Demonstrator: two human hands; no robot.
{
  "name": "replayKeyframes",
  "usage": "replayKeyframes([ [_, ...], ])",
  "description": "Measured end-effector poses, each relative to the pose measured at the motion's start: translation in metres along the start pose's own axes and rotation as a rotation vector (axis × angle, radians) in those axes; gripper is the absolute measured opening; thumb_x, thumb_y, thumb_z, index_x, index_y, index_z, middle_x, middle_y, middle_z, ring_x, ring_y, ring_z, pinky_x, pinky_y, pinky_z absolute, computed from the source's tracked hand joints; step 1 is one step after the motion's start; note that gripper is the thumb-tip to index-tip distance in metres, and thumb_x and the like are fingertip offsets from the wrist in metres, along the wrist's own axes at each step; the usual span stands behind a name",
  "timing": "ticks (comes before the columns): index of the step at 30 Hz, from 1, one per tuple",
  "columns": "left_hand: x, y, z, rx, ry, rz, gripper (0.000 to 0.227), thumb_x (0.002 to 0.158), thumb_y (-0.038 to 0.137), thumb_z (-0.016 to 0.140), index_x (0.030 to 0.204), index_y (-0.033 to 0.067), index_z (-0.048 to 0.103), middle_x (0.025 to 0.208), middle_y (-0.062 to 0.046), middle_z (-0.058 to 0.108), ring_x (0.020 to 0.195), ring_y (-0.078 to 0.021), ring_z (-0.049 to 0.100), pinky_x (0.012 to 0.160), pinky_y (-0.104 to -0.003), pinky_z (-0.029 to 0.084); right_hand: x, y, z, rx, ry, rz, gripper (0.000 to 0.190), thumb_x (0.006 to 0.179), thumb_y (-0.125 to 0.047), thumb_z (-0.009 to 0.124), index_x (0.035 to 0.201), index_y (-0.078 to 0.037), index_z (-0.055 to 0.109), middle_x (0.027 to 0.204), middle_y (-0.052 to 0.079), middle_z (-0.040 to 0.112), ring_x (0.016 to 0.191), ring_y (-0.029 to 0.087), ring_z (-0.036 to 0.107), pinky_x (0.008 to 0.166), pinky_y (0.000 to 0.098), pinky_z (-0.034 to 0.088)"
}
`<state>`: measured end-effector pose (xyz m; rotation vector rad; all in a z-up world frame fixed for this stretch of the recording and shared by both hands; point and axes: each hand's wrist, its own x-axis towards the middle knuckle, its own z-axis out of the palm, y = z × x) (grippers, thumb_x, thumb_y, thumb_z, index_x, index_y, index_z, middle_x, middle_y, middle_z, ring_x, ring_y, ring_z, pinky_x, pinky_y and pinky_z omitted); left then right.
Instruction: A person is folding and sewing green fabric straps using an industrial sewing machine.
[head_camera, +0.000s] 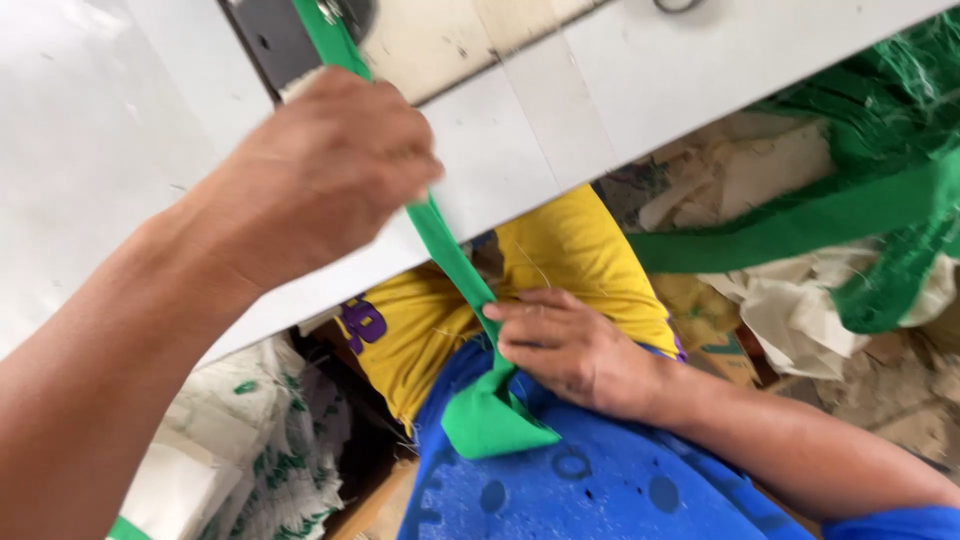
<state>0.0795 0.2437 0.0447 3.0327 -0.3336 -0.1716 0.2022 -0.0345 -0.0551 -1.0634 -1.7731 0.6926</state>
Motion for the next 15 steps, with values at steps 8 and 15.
replayKeyframes([
  [8, -0.023, -0.037, 0.001, 0.355, 0.211, -0.078, 0.013, 0.098, 0.01, 0.078, 0.11, 0.0153, 0.078, 0.111, 0.0, 0.075, 0.099, -0.0224, 0.069, 0.08, -0.033, 0.056, -0.001, -0.015, 0.006, -0.096, -0.056, 0.056, 0.023, 0.108, -0.016, 0.046, 0.106, 0.0, 0.063, 0.112, 0.011, 0.065, 0.132, 0.036, 0.061, 0.106, 0.0514, 0.046],
  [15, -0.02, -0.052, 0.011, 0.312, 0.114, -0.037, 0.018, 0.099, -0.001, 0.073, 0.091, 0.015, 0.071, 0.087, 0.007, 0.069, 0.085, -0.0198, 0.061, 0.082, -0.032, 0.057, 0.012, -0.042, -0.011, -0.105, -0.057, 0.062, 0.016, 0.107, -0.009, 0.045, 0.105, -0.002, 0.059, 0.105, 0.011, 0.062, 0.13, 0.034, 0.064, 0.108, 0.0561, 0.043],
])
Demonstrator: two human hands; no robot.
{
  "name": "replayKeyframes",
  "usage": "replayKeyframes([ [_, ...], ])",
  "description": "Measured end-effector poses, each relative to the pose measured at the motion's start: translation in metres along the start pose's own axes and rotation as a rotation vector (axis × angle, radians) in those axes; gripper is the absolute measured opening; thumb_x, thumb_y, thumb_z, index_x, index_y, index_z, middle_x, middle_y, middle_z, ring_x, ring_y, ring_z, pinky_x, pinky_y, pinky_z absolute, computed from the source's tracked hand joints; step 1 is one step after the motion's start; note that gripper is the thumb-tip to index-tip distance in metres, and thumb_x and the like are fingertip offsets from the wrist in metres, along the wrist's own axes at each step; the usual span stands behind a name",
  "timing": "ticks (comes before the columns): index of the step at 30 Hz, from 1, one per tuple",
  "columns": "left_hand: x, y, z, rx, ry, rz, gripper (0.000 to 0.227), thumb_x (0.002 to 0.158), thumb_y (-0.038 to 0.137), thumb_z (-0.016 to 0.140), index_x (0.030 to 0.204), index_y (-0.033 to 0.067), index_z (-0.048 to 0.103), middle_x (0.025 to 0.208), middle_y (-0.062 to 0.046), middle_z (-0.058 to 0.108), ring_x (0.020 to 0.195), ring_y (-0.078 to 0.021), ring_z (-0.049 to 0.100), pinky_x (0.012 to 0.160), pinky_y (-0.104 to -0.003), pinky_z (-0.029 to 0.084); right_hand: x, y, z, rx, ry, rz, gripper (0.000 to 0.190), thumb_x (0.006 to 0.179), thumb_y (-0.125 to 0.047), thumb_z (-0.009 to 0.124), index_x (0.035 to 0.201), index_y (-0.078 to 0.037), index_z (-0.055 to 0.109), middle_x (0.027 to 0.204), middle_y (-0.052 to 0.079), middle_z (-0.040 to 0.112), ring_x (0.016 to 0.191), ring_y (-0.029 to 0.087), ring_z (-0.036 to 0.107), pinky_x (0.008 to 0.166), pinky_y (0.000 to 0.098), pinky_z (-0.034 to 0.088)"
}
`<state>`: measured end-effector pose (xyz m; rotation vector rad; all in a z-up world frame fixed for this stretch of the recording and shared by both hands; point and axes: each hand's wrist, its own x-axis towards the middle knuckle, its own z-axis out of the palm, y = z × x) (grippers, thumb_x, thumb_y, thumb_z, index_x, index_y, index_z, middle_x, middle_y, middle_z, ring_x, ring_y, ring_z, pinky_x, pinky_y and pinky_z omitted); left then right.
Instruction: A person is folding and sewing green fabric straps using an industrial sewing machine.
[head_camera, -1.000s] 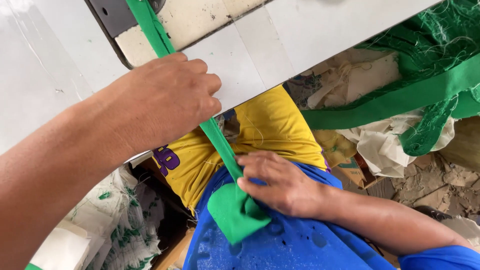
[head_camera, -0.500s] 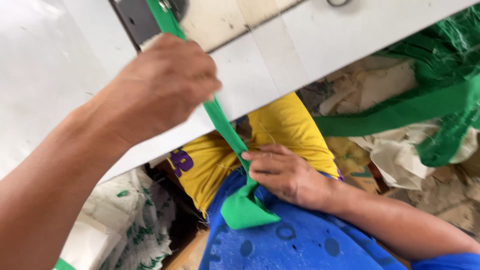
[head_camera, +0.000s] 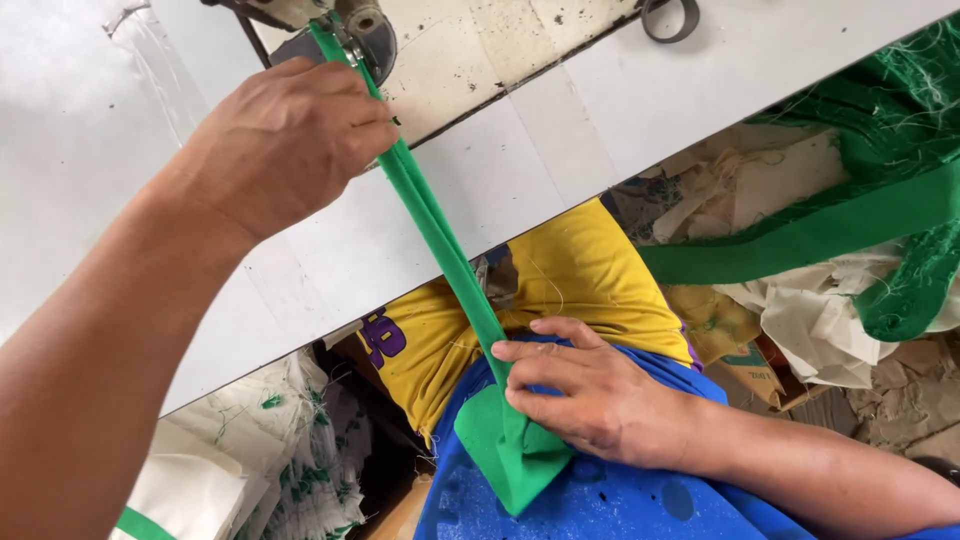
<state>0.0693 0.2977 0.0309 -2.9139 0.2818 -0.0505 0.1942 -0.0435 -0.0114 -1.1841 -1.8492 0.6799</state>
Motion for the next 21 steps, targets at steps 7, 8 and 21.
replayKeyframes([
  [7, -0.004, -0.001, 0.004, 0.082, -0.051, 0.033, 0.012, 0.099, 0.011, 0.07, 0.104, 0.0214, 0.073, 0.106, 0.01, 0.069, 0.112, -0.0207, 0.064, 0.09, -0.033, 0.053, 0.017, -0.018, -0.029, 0.122, -0.021, -0.059, 0.012, 0.105, -0.007, 0.044, 0.107, -0.003, 0.055, 0.106, 0.014, 0.058, 0.137, 0.051, 0.052, 0.118, 0.0728, 0.022],
  [8, -0.002, 0.003, -0.002, 0.157, -0.088, 0.038, 0.017, 0.099, 0.01, 0.069, 0.09, 0.0241, 0.066, 0.088, 0.011, 0.061, 0.097, -0.0175, 0.061, 0.079, -0.031, 0.05, 0.019, -0.017, -0.03, 0.13, -0.07, -0.054, 0.013, 0.105, -0.007, 0.043, 0.105, -0.003, 0.055, 0.107, 0.014, 0.055, 0.14, 0.052, 0.047, 0.12, 0.0733, 0.019],
  [21, 0.011, 0.072, -0.037, -0.025, 0.096, 0.28, 0.037, 0.096, -0.003, 0.066, 0.066, 0.017, 0.058, 0.065, 0.003, 0.051, 0.077, -0.0203, 0.055, 0.079, -0.034, 0.052, 0.011, 0.01, -0.009, -0.063, -0.174, -0.071, 0.009, 0.106, -0.007, 0.047, 0.099, -0.009, 0.053, 0.116, 0.015, 0.05, 0.146, 0.046, 0.042, 0.117, 0.0699, 0.025],
])
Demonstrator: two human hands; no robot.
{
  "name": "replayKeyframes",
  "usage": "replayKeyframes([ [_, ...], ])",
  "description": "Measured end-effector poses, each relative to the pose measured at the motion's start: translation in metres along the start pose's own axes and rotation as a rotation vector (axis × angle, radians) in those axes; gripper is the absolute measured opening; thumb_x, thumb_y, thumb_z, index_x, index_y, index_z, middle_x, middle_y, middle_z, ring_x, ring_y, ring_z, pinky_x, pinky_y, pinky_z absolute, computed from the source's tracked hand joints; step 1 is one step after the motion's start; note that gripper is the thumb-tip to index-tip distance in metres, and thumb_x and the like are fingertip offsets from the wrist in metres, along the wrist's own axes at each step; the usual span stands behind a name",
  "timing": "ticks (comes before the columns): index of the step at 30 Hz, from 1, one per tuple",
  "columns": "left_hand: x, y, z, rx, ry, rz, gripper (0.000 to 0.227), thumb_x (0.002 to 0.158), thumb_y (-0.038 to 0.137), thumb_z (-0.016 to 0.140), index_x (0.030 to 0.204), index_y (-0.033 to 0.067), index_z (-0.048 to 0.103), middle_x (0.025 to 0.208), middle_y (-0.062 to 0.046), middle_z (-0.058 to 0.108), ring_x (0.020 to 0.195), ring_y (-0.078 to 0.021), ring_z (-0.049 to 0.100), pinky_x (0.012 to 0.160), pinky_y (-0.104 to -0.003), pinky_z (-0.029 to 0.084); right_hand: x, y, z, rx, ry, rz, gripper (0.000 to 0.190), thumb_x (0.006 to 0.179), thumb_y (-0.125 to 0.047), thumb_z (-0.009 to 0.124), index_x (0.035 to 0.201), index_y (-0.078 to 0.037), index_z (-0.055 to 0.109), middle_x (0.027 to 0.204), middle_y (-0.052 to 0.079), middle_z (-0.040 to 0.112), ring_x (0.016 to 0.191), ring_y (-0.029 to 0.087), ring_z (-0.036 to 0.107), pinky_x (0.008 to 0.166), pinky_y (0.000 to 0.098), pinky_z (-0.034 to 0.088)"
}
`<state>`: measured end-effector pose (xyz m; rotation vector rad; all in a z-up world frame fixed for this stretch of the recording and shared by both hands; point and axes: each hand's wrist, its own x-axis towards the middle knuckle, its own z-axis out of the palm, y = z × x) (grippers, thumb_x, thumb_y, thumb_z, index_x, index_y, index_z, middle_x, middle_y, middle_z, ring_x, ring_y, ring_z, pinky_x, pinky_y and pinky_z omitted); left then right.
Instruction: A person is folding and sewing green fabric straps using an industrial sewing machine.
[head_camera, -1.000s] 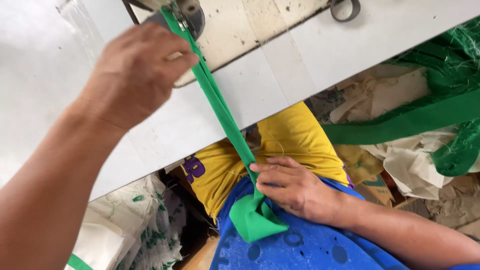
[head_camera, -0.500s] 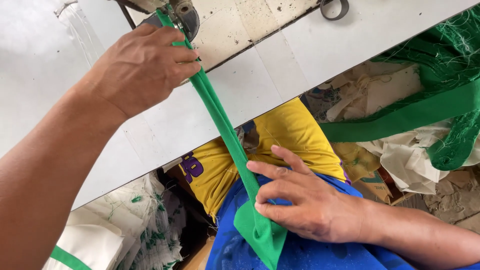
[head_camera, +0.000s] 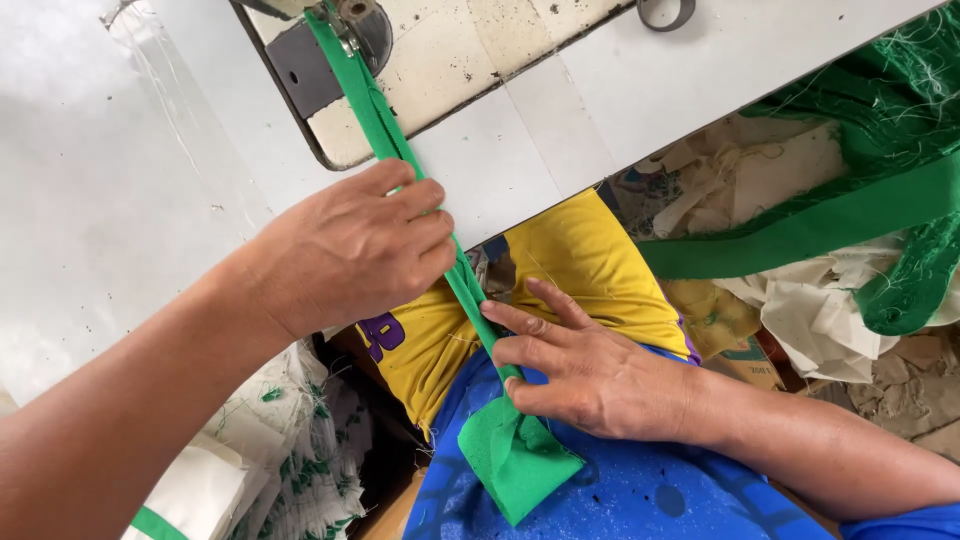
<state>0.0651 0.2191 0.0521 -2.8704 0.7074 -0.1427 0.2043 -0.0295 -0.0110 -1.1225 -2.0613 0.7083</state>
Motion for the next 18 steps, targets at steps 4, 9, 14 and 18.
replayKeyframes([
  [4, -0.004, 0.002, 0.001, -0.034, -0.052, -0.021, 0.03, 0.097, -0.001, 0.07, 0.072, 0.0132, 0.06, 0.07, 0.001, 0.055, 0.079, -0.0203, 0.055, 0.082, -0.034, 0.05, 0.0, 0.004, 0.001, -0.163, -0.039, -0.067, 0.014, 0.104, -0.007, 0.049, 0.091, -0.011, 0.05, 0.118, 0.015, 0.053, 0.148, 0.045, 0.039, 0.119, 0.0727, 0.023],
  [9, -0.011, 0.01, -0.002, 0.013, 0.0, -0.019, 0.027, 0.099, -0.001, 0.07, 0.076, 0.0123, 0.063, 0.078, -0.001, 0.061, 0.085, -0.0184, 0.058, 0.096, -0.033, 0.049, 0.0, 0.006, 0.006, -0.211, -0.053, -0.061, 0.014, 0.106, -0.013, 0.052, 0.092, -0.011, 0.049, 0.121, 0.018, 0.049, 0.146, 0.054, 0.036, 0.118, 0.0762, 0.024],
  [14, -0.015, 0.013, -0.002, -0.042, -0.064, -0.069, 0.021, 0.1, 0.002, 0.069, 0.083, 0.013, 0.063, 0.081, -0.002, 0.062, 0.1, -0.0233, 0.062, 0.096, -0.036, 0.049, 0.003, 0.002, 0.006, -0.378, -0.064, -0.027, 0.011, 0.102, -0.018, 0.058, 0.093, -0.015, 0.052, 0.121, 0.02, 0.051, 0.136, 0.057, 0.049, 0.112, 0.0732, 0.037],
  [18, -0.018, 0.018, 0.003, -0.091, 0.008, -0.085, 0.015, 0.101, 0.006, 0.065, 0.114, 0.0005, 0.071, 0.122, -0.01, 0.066, 0.129, -0.0293, 0.059, 0.113, -0.042, 0.05, 0.002, 0.003, 0.004, -0.404, -0.076, -0.029, 0.009, 0.1, -0.021, 0.059, 0.094, -0.016, 0.056, 0.119, 0.019, 0.054, 0.135, 0.055, 0.051, 0.111, 0.0709, 0.039],
])
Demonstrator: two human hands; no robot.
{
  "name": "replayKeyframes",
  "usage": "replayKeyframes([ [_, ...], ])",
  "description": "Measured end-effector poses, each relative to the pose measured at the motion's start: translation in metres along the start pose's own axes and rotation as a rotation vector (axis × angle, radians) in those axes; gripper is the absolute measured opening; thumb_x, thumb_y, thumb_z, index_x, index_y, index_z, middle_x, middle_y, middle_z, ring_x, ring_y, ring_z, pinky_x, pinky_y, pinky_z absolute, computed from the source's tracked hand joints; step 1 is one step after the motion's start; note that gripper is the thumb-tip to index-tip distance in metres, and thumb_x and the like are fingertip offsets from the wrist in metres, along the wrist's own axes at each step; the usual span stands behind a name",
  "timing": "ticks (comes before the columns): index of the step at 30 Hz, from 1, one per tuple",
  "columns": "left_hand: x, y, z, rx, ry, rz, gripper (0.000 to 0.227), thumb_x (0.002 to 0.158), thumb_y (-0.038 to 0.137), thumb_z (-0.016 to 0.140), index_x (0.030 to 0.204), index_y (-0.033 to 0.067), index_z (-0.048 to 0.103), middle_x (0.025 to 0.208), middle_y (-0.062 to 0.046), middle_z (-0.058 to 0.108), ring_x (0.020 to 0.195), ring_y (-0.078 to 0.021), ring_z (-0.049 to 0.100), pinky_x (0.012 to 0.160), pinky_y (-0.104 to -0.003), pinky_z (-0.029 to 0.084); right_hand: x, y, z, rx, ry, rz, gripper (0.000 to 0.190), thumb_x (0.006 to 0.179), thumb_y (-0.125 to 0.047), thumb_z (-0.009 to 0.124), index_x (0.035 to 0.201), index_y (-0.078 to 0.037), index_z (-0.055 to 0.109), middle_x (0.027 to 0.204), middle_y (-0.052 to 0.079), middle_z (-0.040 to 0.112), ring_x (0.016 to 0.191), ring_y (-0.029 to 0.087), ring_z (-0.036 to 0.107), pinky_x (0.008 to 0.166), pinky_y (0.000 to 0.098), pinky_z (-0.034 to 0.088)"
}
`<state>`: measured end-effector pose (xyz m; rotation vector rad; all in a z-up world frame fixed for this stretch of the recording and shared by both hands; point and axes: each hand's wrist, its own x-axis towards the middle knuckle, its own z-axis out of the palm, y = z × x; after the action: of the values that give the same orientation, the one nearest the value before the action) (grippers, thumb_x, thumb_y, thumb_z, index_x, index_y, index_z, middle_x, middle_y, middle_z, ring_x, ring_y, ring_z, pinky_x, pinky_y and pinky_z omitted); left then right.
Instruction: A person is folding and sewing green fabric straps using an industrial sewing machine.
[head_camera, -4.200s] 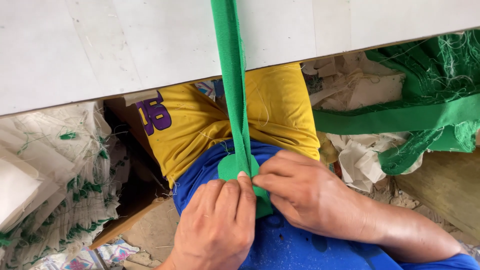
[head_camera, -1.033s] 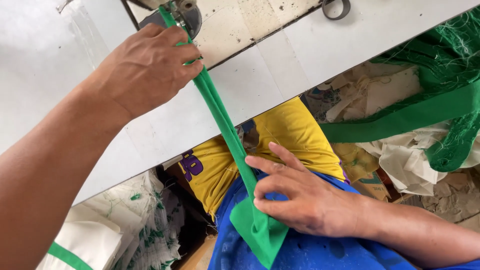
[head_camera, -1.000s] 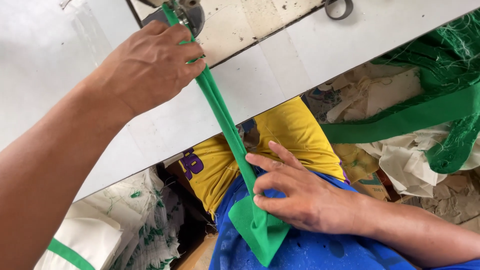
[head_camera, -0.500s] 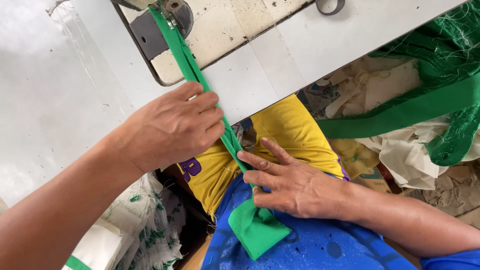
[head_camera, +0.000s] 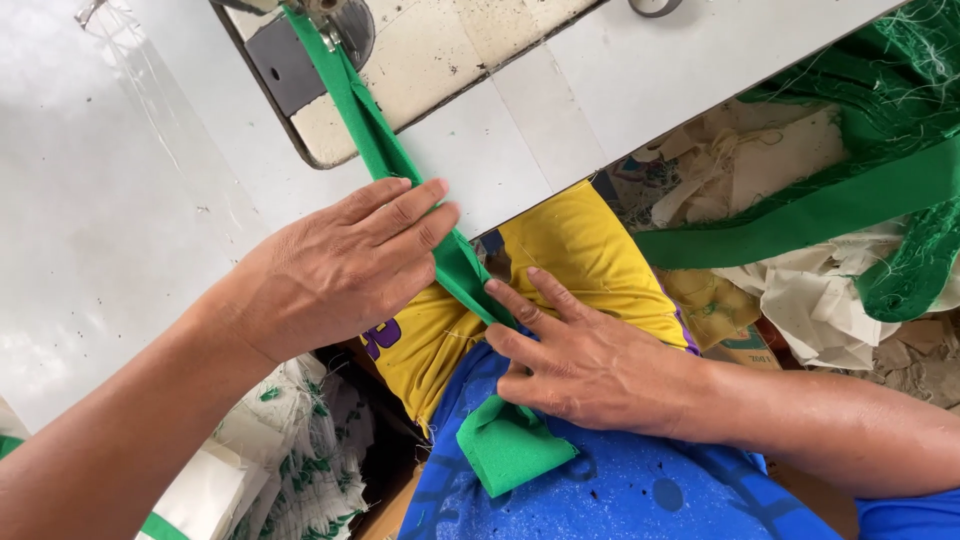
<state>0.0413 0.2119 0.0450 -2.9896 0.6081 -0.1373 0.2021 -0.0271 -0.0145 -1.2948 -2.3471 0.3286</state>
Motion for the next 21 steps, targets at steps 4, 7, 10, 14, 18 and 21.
replayKeyframes([
  [4, -0.004, 0.0, 0.008, 0.0, -0.048, 0.015, 0.013, 0.095, 0.006, 0.071, 0.108, 0.0051, 0.073, 0.136, -0.018, 0.069, 0.132, -0.0318, 0.063, 0.12, -0.043, 0.045, -0.001, 0.001, -0.004, 0.029, -0.029, -0.017, 0.009, 0.1, -0.019, 0.058, 0.093, -0.015, 0.054, 0.119, 0.018, 0.054, 0.136, 0.055, 0.051, 0.109, 0.0704, 0.04],
  [7, -0.005, 0.001, 0.011, -0.044, -0.048, 0.006, 0.011, 0.094, 0.007, 0.072, 0.105, 0.0036, 0.071, 0.13, -0.019, 0.071, 0.127, -0.0321, 0.067, 0.118, -0.042, 0.049, 0.0, -0.001, -0.005, 0.032, -0.033, -0.022, 0.01, 0.1, -0.018, 0.057, 0.093, -0.014, 0.053, 0.117, 0.018, 0.054, 0.136, 0.055, 0.051, 0.111, 0.0681, 0.039],
  [10, 0.0, -0.002, 0.008, -0.014, -0.019, 0.016, 0.006, 0.096, 0.007, 0.072, 0.1, 0.0045, 0.07, 0.118, -0.017, 0.074, 0.116, -0.0305, 0.071, 0.114, -0.041, 0.053, -0.002, 0.0, -0.002, 0.027, -0.019, -0.014, 0.009, 0.1, -0.016, 0.057, 0.093, -0.013, 0.052, 0.117, 0.018, 0.054, 0.136, 0.054, 0.052, 0.112, 0.066, 0.04],
  [14, 0.008, -0.005, 0.005, 0.046, 0.047, 0.025, 0.01, 0.102, 0.007, 0.068, 0.092, 0.004, 0.067, 0.092, -0.012, 0.071, 0.094, -0.0271, 0.072, 0.107, -0.038, 0.057, -0.001, -0.001, -0.002, 0.032, 0.01, 0.004, 0.012, 0.101, -0.014, 0.058, 0.092, -0.013, 0.049, 0.118, 0.019, 0.052, 0.137, 0.052, 0.053, 0.109, 0.0641, 0.042],
  [18, 0.017, -0.008, 0.0, -0.034, 0.03, 0.017, 0.022, 0.1, -0.005, 0.068, 0.081, 0.0066, 0.064, 0.073, -0.003, 0.059, 0.076, -0.022, 0.061, 0.102, -0.036, 0.059, 0.002, -0.004, -0.006, 0.04, 0.037, 0.004, 0.013, 0.102, -0.011, 0.055, 0.09, -0.011, 0.05, 0.114, 0.018, 0.052, 0.133, 0.053, 0.056, 0.113, 0.0639, 0.041],
  [21, 0.022, -0.011, -0.003, -0.119, -0.005, 0.006, 0.037, 0.096, -0.01, 0.063, 0.066, 0.009, 0.055, 0.066, -0.003, 0.053, 0.067, -0.022, 0.055, 0.108, -0.041, 0.057, 0.003, -0.007, -0.007, 0.041, 0.032, 0.0, 0.012, 0.102, -0.014, 0.056, 0.091, -0.011, 0.053, 0.114, 0.019, 0.052, 0.132, 0.055, 0.056, 0.116, 0.0643, 0.039],
])
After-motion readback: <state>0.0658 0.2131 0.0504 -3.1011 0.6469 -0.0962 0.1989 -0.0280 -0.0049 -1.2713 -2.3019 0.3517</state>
